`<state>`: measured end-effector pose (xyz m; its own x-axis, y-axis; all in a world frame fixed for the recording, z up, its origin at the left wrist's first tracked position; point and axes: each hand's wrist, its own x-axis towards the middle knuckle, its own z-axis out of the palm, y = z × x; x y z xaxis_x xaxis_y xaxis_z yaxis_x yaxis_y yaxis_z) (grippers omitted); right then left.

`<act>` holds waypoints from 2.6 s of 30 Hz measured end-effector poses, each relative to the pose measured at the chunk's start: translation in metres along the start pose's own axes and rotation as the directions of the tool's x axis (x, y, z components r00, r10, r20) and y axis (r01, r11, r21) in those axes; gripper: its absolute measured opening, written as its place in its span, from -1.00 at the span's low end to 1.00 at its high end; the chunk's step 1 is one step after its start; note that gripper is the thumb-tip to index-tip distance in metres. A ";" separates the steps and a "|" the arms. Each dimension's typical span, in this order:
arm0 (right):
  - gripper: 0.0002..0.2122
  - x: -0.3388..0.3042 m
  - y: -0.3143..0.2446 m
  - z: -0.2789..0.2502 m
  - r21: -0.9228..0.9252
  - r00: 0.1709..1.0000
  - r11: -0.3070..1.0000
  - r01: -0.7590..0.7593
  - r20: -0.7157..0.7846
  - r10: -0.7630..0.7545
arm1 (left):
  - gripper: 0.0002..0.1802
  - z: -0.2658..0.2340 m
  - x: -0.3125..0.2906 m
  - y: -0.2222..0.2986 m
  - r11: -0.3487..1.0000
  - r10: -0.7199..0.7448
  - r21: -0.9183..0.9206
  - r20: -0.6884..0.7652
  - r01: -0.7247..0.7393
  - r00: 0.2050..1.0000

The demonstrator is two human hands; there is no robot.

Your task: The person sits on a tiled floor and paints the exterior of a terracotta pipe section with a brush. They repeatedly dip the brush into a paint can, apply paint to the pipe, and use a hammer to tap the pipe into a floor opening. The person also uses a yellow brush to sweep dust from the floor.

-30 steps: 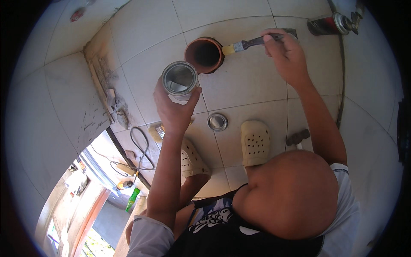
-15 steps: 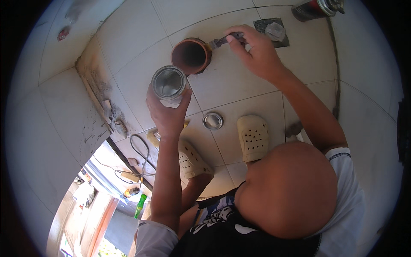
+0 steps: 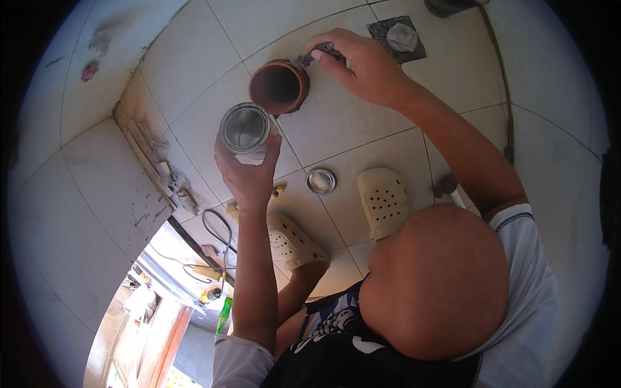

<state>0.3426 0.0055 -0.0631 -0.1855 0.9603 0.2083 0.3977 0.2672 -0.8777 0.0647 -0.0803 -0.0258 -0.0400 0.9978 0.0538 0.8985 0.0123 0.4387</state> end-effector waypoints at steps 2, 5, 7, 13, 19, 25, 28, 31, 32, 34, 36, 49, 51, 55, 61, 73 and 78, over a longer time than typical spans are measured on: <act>-0.80 0.000 0.002 0.001 0.012 0.998 0.999 0.043 -0.053 -0.042 | 0.01 -0.001 0.001 0.000 1.000 -0.009 -0.001 0.009 0.009 1.000; -0.81 -0.002 0.002 0.002 0.004 0.999 1.000 0.005 -0.042 -0.005 | 0.01 -0.002 0.001 0.000 1.000 -0.009 -0.006 0.006 0.009 1.000; -0.80 -0.006 0.002 0.000 -0.005 0.999 1.000 -0.026 -0.023 0.026 | 0.00 -0.003 0.001 -0.001 1.000 -0.010 -0.001 0.004 0.010 1.000; -0.79 -0.020 -0.004 -0.007 0.010 0.997 0.997 -0.070 -0.032 0.071 | -0.01 -0.004 -0.001 -0.002 1.000 -0.016 -0.010 0.003 0.016 1.000; -0.80 -0.031 -0.016 -0.006 0.075 0.988 0.986 -0.146 -0.041 0.149 | -0.01 -0.004 -0.003 -0.002 1.000 -0.007 -0.011 0.008 0.007 1.000; -0.81 -0.033 -0.023 -0.004 0.146 0.982 0.972 -0.182 -0.030 0.188 | 0.01 -0.004 -0.003 -0.004 1.000 0.012 -0.002 0.005 -0.012 1.000; -0.80 -0.032 -0.024 -0.005 0.160 0.982 0.970 -0.182 -0.022 0.188 | 0.01 -0.005 -0.003 -0.005 1.000 0.023 -0.008 -0.001 -0.023 1.000; -0.78 -0.033 -0.023 -0.008 0.140 0.977 0.967 -0.213 0.014 0.213 | 0.01 -0.005 -0.004 -0.006 1.000 -0.005 -0.009 0.004 0.005 1.000; -0.79 -0.034 -0.022 -0.009 0.145 0.975 0.964 -0.222 0.011 0.223 | 0.01 -0.005 -0.005 -0.006 1.000 -0.004 -0.010 0.000 0.004 1.000; -0.79 -0.034 -0.021 -0.010 0.142 0.973 0.962 -0.232 0.012 0.233 | 0.01 -0.004 -0.007 -0.005 1.000 -0.008 -0.010 -0.006 0.008 1.000; -0.80 -0.035 -0.019 -0.009 0.121 0.973 0.965 -0.232 0.014 0.232 | 0.01 -0.004 -0.008 -0.004 1.000 -0.018 -0.006 0.003 0.018 1.000; -0.73 -0.020 -0.009 -0.013 0.100 0.983 0.983 -0.154 -0.088 0.163 | 0.01 -0.004 -0.009 -0.004 1.000 0.016 -0.002 -0.006 -0.016 1.000; -0.72 -0.016 -0.013 -0.019 0.095 0.982 0.987 -0.132 -0.123 0.144 | 0.01 -0.005 -0.007 -0.005 1.000 0.021 0.005 -0.012 -0.021 1.000; -0.71 -0.013 -0.029 -0.035 0.057 0.976 0.985 -0.163 -0.137 0.170 | 0.00 -0.008 -0.004 -0.006 1.000 0.024 0.006 -0.015 -0.024 1.000; -0.77 -0.005 -0.064 -0.054 0.166 0.957 0.967 -0.195 -0.183 0.224 | 0.00 -0.011 -0.001 -0.005 0.999 0.023 -0.022 -0.023 -0.024 0.999; -0.81 0.026 -0.177 -0.066 0.310 0.993 0.949 0.056 0.080 -0.085 | 0.04 -0.091 0.049 0.000 0.933 0.335 -0.244 0.315 -0.266 0.888; -0.77 0.064 -0.232 -0.051 0.090 0.896 0.995 0.046 0.437 -0.081 | 0.04 -0.133 0.079 -0.002 0.882 0.454 -0.254 0.235 -0.397 0.860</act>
<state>0.2848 0.0092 0.1757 -0.5913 0.8035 0.0687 0.3067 0.3028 -0.9024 0.0012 -0.0104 0.0968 0.4761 0.8787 0.0350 0.6975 -0.4016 0.5935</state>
